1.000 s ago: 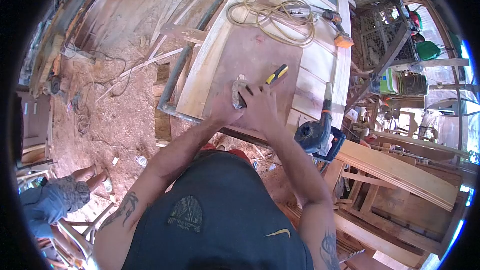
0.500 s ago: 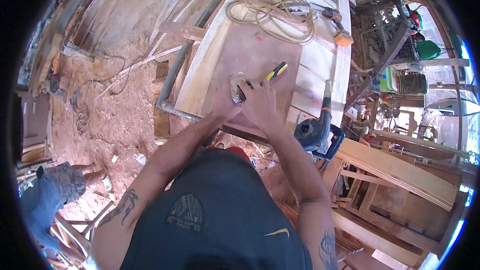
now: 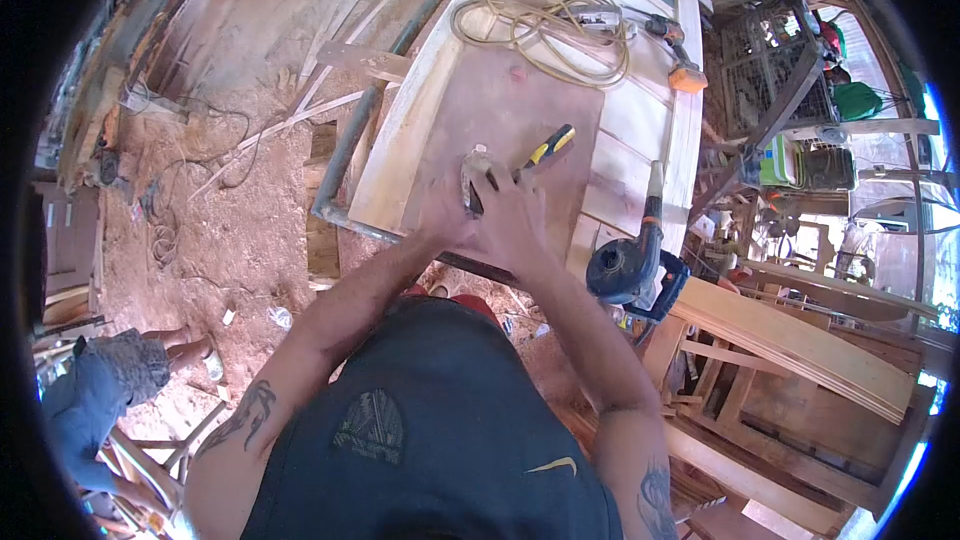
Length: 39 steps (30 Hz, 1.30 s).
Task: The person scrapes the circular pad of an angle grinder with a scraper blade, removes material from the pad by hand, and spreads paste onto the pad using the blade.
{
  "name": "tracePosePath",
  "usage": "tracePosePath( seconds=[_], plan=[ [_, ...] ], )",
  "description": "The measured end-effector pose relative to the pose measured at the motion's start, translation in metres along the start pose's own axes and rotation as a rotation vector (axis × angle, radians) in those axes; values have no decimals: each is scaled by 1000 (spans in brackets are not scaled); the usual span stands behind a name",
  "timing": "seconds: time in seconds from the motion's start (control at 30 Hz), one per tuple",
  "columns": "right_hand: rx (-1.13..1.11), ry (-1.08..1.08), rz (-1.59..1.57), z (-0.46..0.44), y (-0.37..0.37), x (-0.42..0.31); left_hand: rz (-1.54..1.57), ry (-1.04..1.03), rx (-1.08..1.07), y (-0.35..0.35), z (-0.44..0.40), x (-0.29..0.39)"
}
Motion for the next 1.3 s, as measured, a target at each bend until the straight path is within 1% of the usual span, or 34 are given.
tracePosePath(
  seconds=[0.03,0.13,0.2,0.23,0.3,0.33,0.5,0.6,0.7,0.8,0.83,0.9,1.0,1.07,1.13,1.2,1.23,1.3],
  plan=[
    [-14,-40,-23,-5,2,-1,-9,12,-1,0,2,1],
    [-18,-54,-5,-14,5,-1,-38,-4,24,9,-4,7],
    [25,2,38,3,1,2,-32,-32,48,11,1,10],
    [42,34,58,9,-2,3,-43,-14,32,8,-3,8],
    [-1,-28,32,-8,2,1,-65,29,-25,1,-2,4],
    [-12,-56,20,-17,5,1,-49,21,-26,1,2,4],
    [-4,1,55,-1,8,3,-56,-91,22,12,5,11],
    [-12,-15,45,9,7,-2,-19,-35,22,7,-2,6],
    [-12,-21,31,11,-5,12,110,-23,20,9,-7,6],
    [-58,-45,8,22,7,11,300,48,-199,6,-17,-15],
    [-75,-56,-5,23,12,8,448,105,-167,6,-13,-18],
    [-34,-49,-20,26,9,5,741,214,-114,4,-1,-21],
    [-11,-66,-23,32,9,2,690,70,-21,-6,7,-29],
    [-2,-69,-16,29,9,0,563,-37,-15,-6,5,-26],
    [0,-71,-3,30,8,-2,423,-34,9,-2,5,-14],
    [-59,-68,-3,29,10,-3,268,70,55,15,0,16],
    [-88,-64,-3,29,10,-3,246,59,73,13,1,13],
    [-48,-2,-7,32,4,0,200,44,111,8,2,5]
  ],
)
Point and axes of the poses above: each hand's wrist, its own z-axis away from the middle knuckle, its own y-axis out of the back of the hand, x = y × z, the point moved 3 cm from there along -z, towards the middle knuckle, and after that the axes turned 10 degrees about x, right-handed, at the moved point
